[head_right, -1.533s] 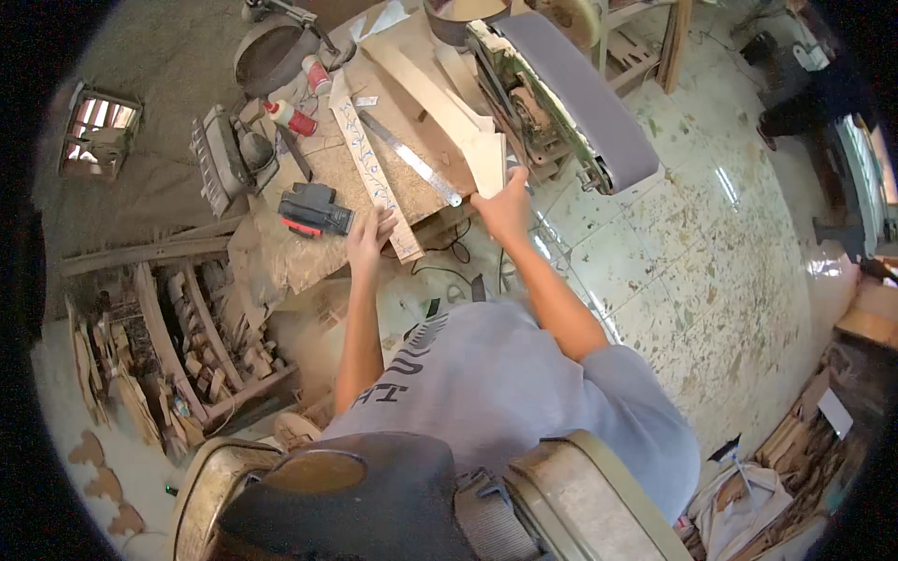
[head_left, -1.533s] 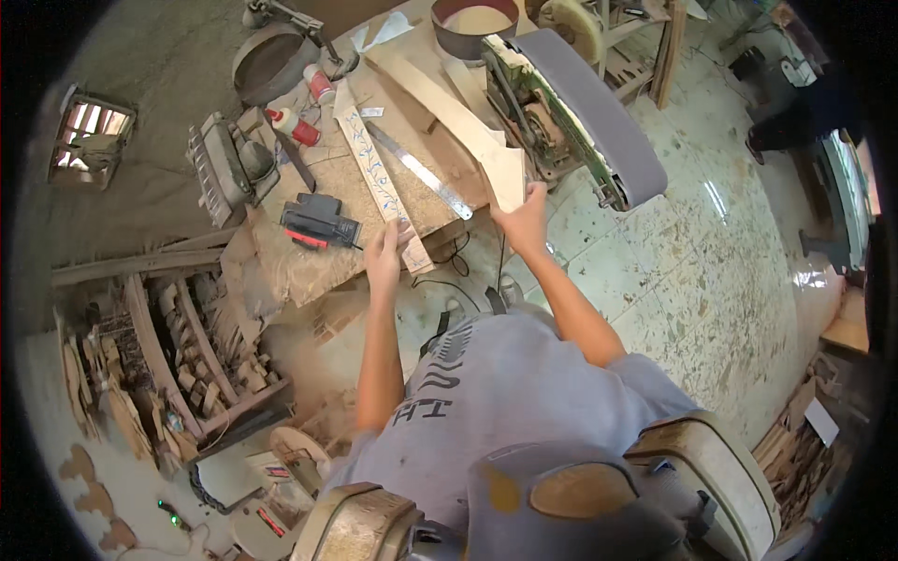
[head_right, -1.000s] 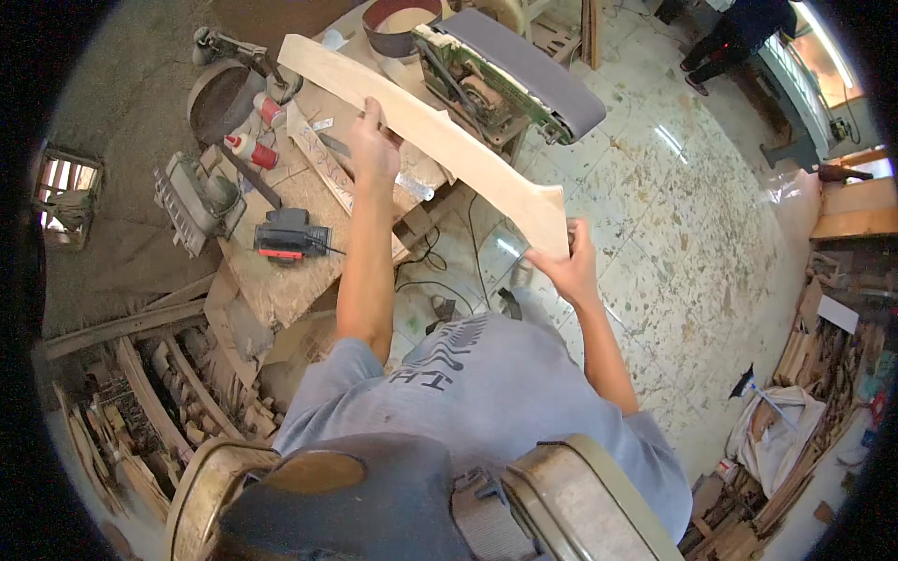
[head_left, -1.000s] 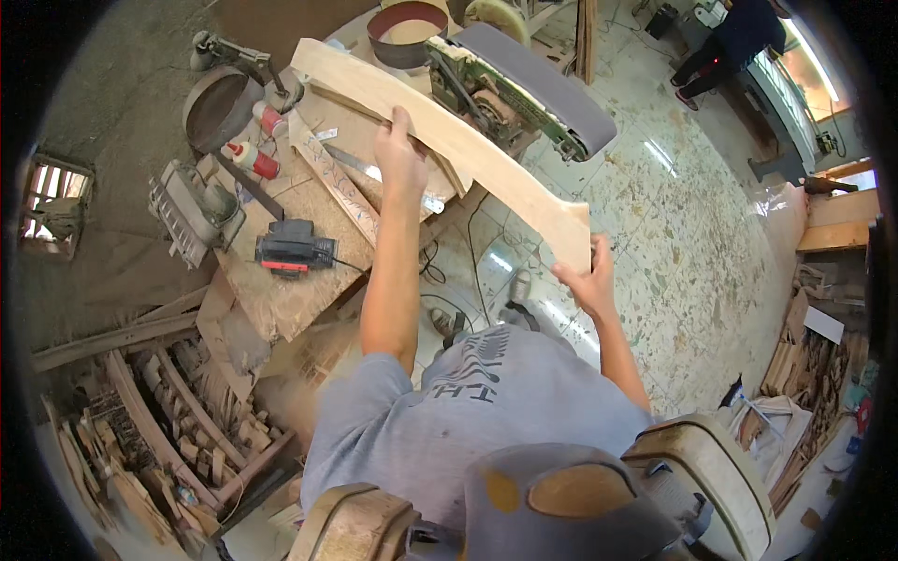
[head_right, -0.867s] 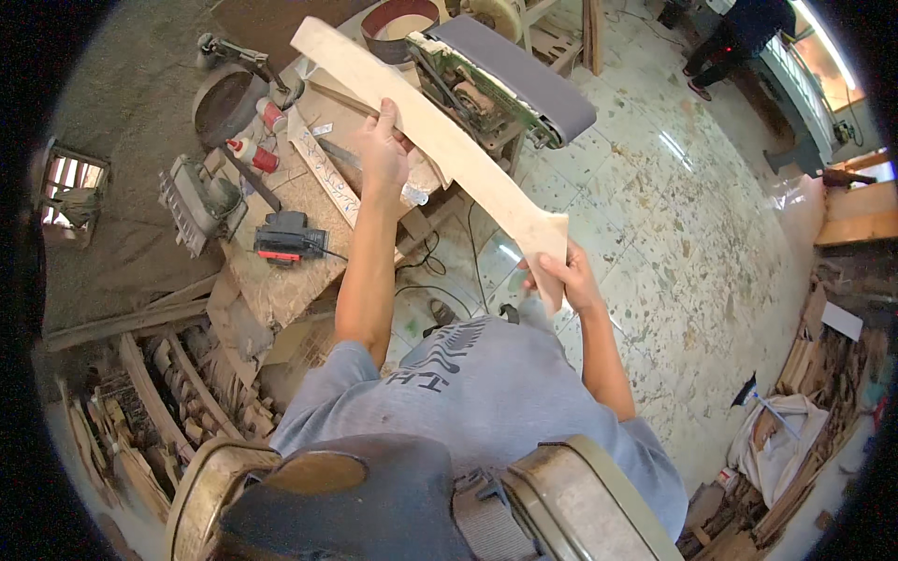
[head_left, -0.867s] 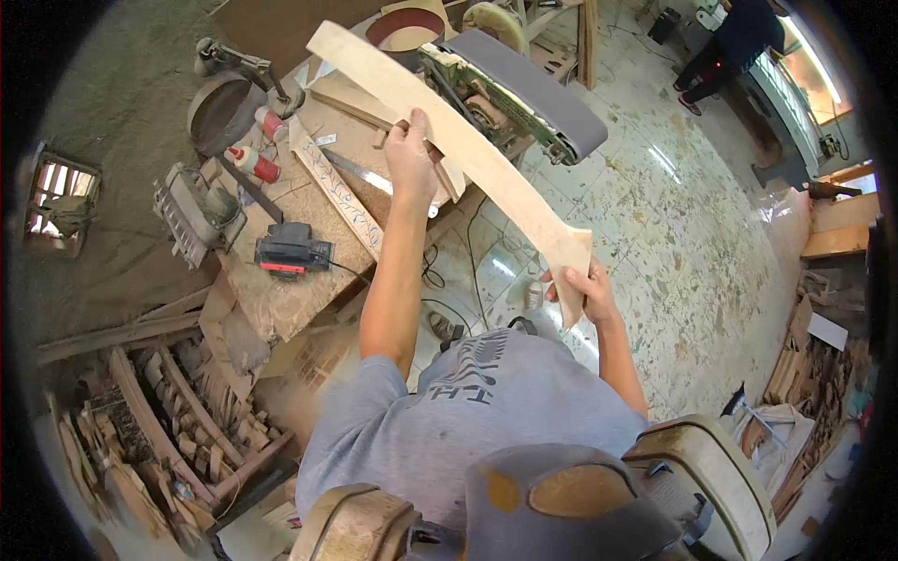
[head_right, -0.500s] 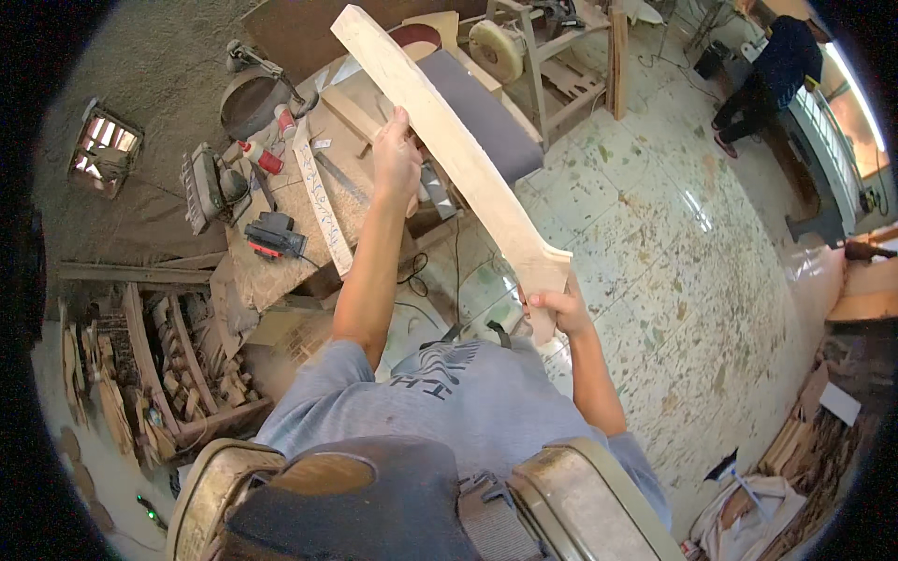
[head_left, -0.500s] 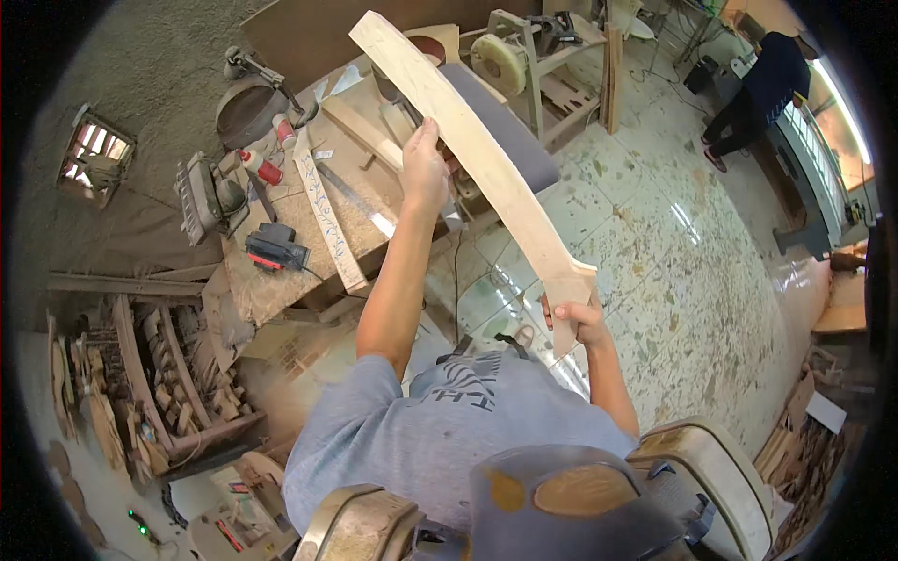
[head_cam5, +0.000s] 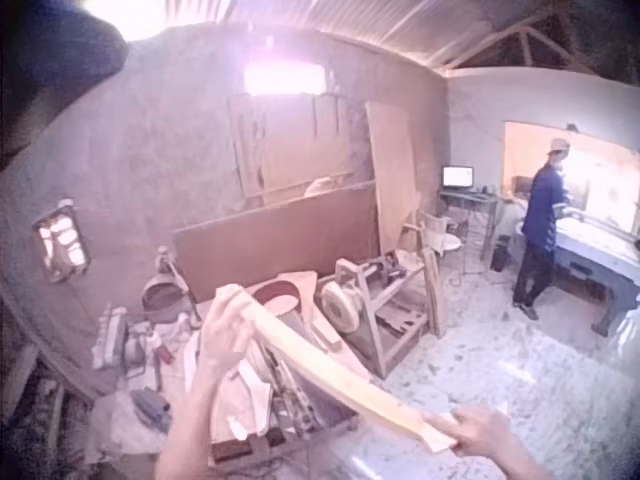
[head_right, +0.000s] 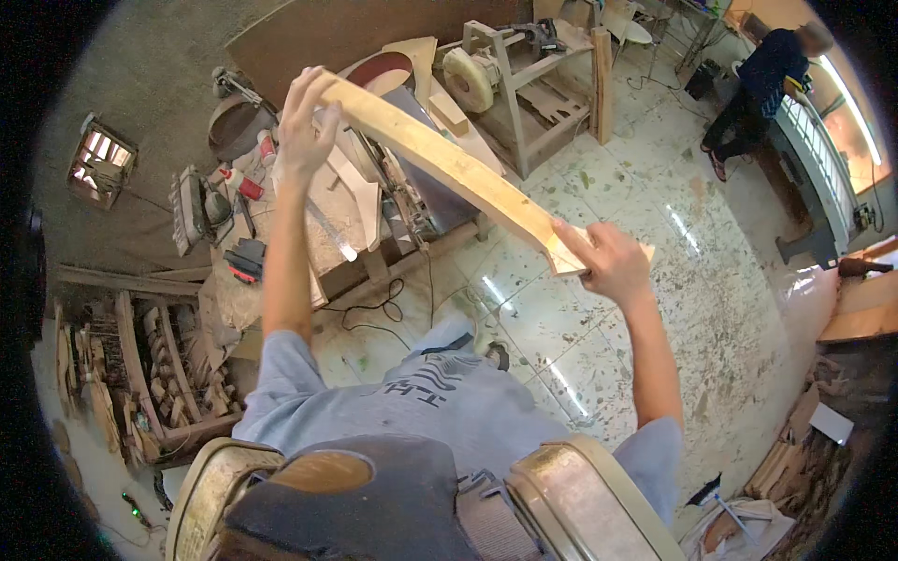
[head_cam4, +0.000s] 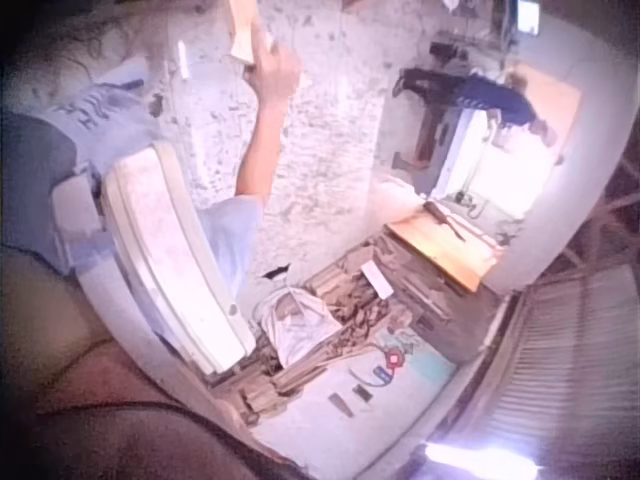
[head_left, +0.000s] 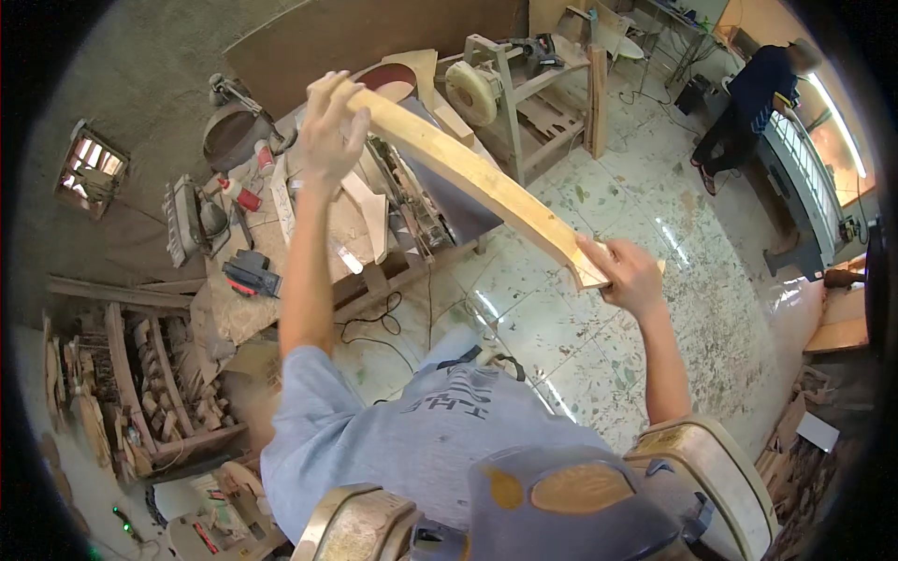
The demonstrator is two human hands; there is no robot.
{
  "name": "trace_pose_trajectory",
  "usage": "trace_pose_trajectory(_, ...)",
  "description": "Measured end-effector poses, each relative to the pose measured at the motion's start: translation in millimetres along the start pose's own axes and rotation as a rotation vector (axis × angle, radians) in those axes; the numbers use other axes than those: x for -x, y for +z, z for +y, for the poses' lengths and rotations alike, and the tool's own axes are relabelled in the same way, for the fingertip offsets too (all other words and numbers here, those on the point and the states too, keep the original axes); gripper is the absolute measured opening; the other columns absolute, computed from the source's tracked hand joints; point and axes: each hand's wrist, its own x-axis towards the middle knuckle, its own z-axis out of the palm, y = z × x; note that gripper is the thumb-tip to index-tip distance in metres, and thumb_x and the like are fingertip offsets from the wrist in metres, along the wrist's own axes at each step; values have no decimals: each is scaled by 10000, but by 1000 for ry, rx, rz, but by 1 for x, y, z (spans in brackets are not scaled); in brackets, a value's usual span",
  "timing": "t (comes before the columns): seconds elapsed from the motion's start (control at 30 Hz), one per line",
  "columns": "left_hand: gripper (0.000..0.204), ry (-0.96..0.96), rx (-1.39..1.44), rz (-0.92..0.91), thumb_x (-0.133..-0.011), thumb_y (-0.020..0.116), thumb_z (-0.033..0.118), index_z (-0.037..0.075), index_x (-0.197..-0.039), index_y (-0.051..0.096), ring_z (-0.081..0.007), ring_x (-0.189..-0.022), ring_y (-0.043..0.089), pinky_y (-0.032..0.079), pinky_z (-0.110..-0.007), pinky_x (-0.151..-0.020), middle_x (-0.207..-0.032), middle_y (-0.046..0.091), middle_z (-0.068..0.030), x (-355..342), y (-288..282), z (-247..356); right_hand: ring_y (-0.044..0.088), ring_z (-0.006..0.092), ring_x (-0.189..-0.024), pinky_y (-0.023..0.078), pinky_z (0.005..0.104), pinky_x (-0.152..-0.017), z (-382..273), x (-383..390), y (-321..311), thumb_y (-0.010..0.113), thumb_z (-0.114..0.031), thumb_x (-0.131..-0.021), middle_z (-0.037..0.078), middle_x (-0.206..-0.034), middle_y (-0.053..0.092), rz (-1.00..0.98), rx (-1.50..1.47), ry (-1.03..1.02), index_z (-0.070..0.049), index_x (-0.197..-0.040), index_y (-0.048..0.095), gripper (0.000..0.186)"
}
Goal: The person shapes a wooden guitar neck by pressing it against a running belt sander, turning it over to work on different sides, and checking the progress by holding it up.
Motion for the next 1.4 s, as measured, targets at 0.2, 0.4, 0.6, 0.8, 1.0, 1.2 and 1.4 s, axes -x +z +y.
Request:
trace_pose_trajectory(0.2,829,169,-159,-736,-724,702,706,62,-1238,607,-354,-1165,580,391,-528,-1085,-1161,622,-159,32,-3,-52,541,167,-679,448,310,-581,65,-47,14,712,-85,-682,14,-763,506,-83,160,-287,-202,-1443,551,787)
trace_pose_trajectory(0.4,763,-119,-143,-843,-677,772,661,46,-1101,614,-336,-993,610,503,-462,-838,-1000,605,-137,82,-6,-38,599,248,-928,512,355,-813,147,-105,70,753,-24,-676,80,-972,612,-131,103,-328,-45,-1281,583,629)
trace_pose_trajectory(0.6,631,-492,-55,-744,-712,806,530,14,-1029,629,-360,-970,609,503,-458,-819,-998,612,-159,111,22,4,541,287,-1246,407,420,-1088,255,-187,186,605,-59,-841,97,-1266,595,-95,233,-280,-82,-1242,561,403)
trace_pose_trajectory(0.8,598,-733,-198,-608,-775,769,503,-5,-1072,658,-383,-947,601,479,-456,-831,-1001,633,-186,117,43,24,411,259,-1425,366,426,-1140,292,-325,275,561,-85,-900,30,-1484,496,-25,273,-471,-124,-1414,484,521)
trace_pose_trajectory(1.0,594,-1066,-332,-646,-801,749,510,-6,-1087,679,-375,-946,606,471,-438,-818,-948,669,-193,114,33,61,462,309,-1355,371,436,-1120,239,-419,306,573,-113,-847,148,-1385,567,47,-57,-634,-68,-1335,567,491)
trace_pose_trajectory(1.2,548,-1266,-287,-614,-816,745,483,34,-1123,676,-351,-743,637,494,-425,-691,-817,671,-199,126,0,102,472,319,-1348,389,438,-1120,196,-439,341,562,-117,-848,115,-1339,594,139,-179,-702,-42,-1281,581,439)
trace_pose_trajectory(1.4,559,-1257,-246,-612,-809,759,448,36,-1172,653,-348,-665,619,483,-411,-639,-768,643,-188,160,-42,138,464,337,-1360,393,435,-1127,136,-429,317,550,-119,-858,151,-1345,579,161,-296,-770,-37,-1299,566,450)
